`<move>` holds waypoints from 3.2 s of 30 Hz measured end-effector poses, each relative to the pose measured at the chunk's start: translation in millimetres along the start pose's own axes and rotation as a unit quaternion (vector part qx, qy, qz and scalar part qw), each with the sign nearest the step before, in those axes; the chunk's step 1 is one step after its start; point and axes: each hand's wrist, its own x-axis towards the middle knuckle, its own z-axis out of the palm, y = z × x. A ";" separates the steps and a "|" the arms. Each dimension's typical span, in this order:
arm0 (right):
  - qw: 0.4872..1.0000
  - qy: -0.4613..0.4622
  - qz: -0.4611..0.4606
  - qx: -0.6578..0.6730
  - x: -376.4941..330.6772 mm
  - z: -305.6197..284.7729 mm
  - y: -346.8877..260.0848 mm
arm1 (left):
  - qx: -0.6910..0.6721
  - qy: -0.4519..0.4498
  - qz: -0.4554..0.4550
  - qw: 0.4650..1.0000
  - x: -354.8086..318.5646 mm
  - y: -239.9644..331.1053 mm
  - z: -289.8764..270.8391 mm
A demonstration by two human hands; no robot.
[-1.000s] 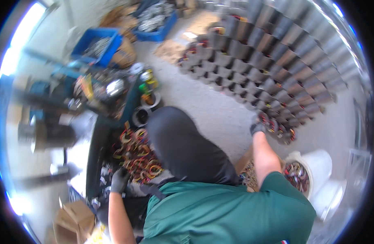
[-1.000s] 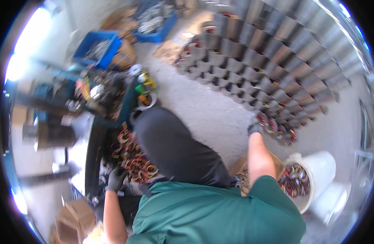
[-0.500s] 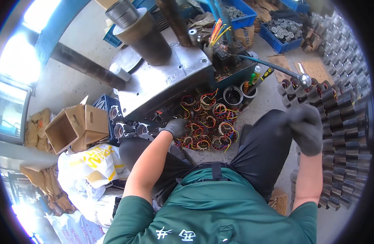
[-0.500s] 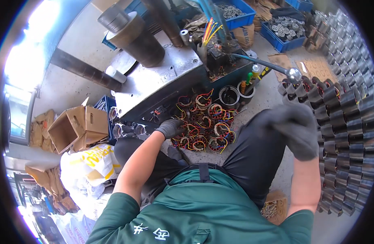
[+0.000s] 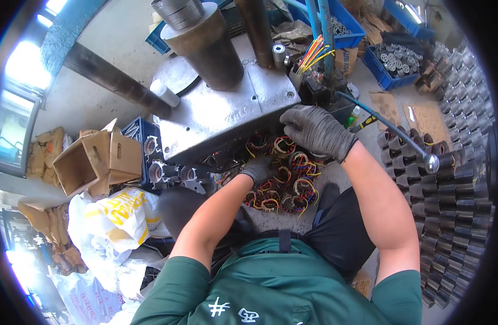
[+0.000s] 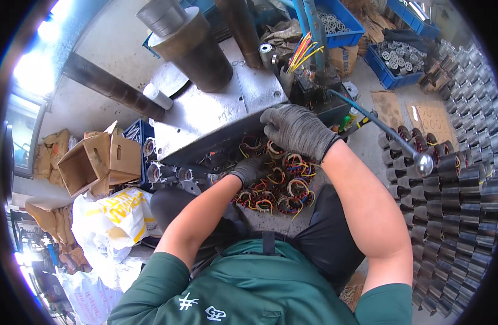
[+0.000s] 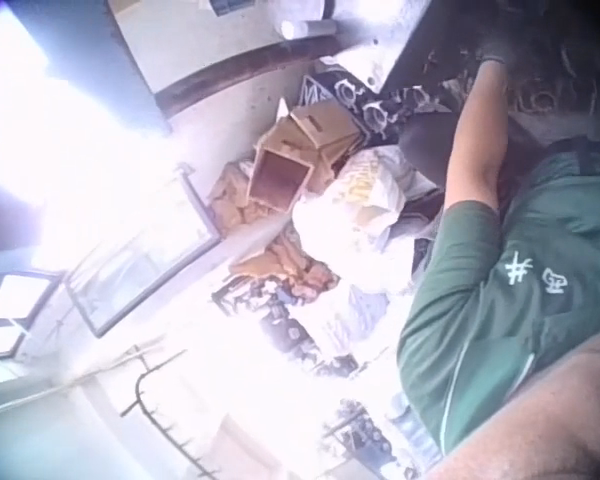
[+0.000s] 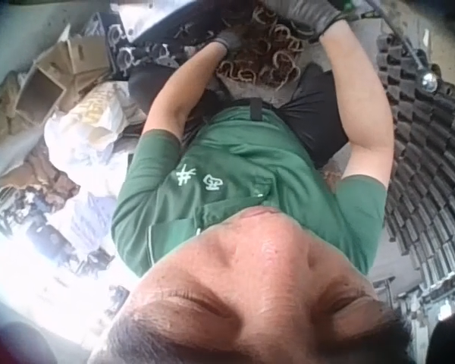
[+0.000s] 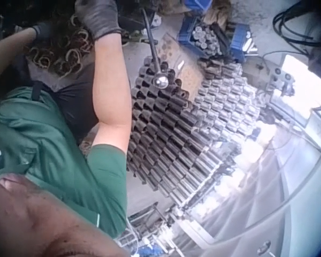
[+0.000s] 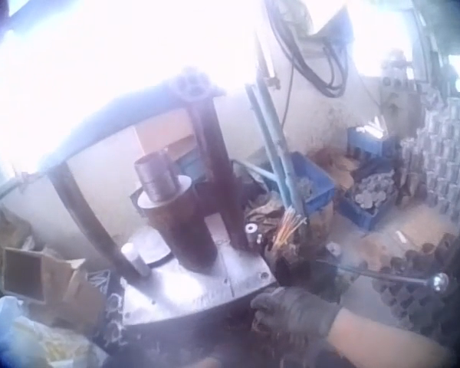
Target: Operating a press machine and adjusting wiring on motor stators in an industrial setting.
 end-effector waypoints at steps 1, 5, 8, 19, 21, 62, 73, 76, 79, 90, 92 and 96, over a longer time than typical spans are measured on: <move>1.000 -0.003 0.003 0.005 5.3 -0.8 6.5 | 0.000 0.015 -0.012 1.000 18.6 -5.8 11.1; 0.996 0.028 0.087 0.002 13.0 -6.4 11.0 | -0.093 0.000 -0.026 0.995 52.6 14.9 13.7; 0.992 -0.009 0.122 0.030 10.8 -9.4 6.4 | -0.031 -0.019 -0.067 0.997 64.7 25.4 11.5; 0.985 -0.086 0.140 0.060 10.4 -26.8 25.5 | 0.058 0.047 0.014 0.997 -10.3 36.0 -33.9; 0.985 -0.054 0.135 0.096 7.3 -27.7 28.1 | 0.024 0.030 0.004 0.999 -33.5 40.0 -43.9; 0.785 0.115 0.149 0.591 50.6 60.5 -71.6 | -0.534 0.352 0.156 0.753 -112.0 62.5 -146.5; 0.797 0.064 0.147 0.583 62.1 61.1 -81.8 | -0.408 0.510 0.167 0.738 -105.0 42.7 -145.0; 0.929 0.058 0.103 0.350 69.0 51.4 -48.3 | -0.443 0.516 0.183 0.710 -108.3 41.5 -151.4; 0.997 0.038 -0.016 -0.072 78.9 54.5 -9.5 | -0.311 0.546 0.165 0.760 -120.7 35.4 -164.1; 0.970 0.003 -0.121 -0.211 75.9 72.5 10.1 | -0.535 0.506 0.156 0.658 -140.7 30.7 -188.3; 0.975 -0.002 -0.138 -0.176 75.2 71.3 1.2 | -0.583 0.494 0.168 0.624 -142.7 28.1 -192.1; 0.976 0.049 -0.148 -0.153 68.0 77.0 -16.8 | -0.740 0.382 0.257 0.491 -142.1 21.3 -195.6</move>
